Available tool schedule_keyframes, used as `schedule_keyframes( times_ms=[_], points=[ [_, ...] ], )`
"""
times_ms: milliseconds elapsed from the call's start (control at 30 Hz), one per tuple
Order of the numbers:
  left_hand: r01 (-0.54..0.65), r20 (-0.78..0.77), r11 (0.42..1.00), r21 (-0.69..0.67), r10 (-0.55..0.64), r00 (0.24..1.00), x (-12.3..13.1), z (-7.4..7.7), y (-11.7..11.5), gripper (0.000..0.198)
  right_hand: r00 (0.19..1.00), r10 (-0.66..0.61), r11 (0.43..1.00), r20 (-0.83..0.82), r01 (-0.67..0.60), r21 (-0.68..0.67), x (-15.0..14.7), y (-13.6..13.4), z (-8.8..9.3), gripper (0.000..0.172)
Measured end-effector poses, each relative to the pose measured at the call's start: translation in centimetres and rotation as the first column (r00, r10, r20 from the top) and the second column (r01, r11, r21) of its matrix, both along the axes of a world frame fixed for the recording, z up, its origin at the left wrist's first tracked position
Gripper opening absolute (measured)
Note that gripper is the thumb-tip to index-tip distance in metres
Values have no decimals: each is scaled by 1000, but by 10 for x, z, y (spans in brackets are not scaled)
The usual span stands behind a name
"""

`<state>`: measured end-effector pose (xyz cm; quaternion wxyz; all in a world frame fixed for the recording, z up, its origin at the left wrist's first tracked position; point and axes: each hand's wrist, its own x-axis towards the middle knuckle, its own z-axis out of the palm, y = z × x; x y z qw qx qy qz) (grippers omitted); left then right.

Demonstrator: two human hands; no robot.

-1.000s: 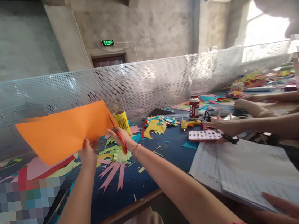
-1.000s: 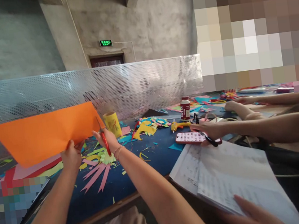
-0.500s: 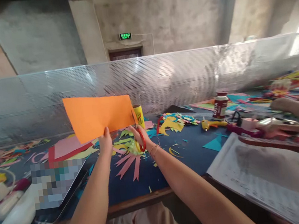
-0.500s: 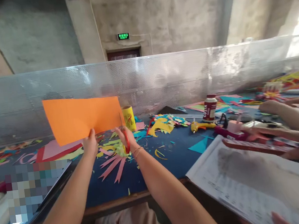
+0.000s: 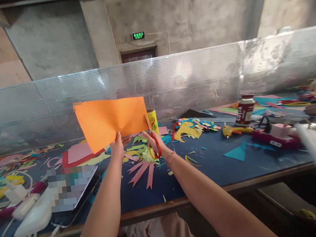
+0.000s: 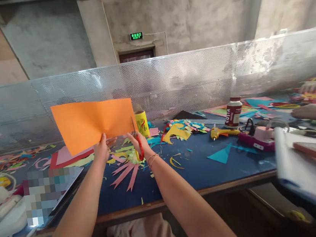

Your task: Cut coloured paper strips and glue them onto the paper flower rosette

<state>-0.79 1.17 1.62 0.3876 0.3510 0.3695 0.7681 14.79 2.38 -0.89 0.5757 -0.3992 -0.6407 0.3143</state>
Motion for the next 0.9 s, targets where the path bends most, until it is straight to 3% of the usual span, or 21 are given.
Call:
schedule_keyframes(
  times_ms=[233,433,900],
  points=[
    [8,13,1000,-12,-8,1000,-2,5,-1,29,993,115,993,-39,-116,-26,3,-9,9,40],
    [8,-8,1000,-19,-8,1000,-4,2,2,28,988,139,988,-73,-143,-52,2,-10,11,43],
    [22,-52,1000,-11,-22,998,-5,-7,8,21,1000,-1,998,-18,0,-70,2,-6,7,44]
  ],
)
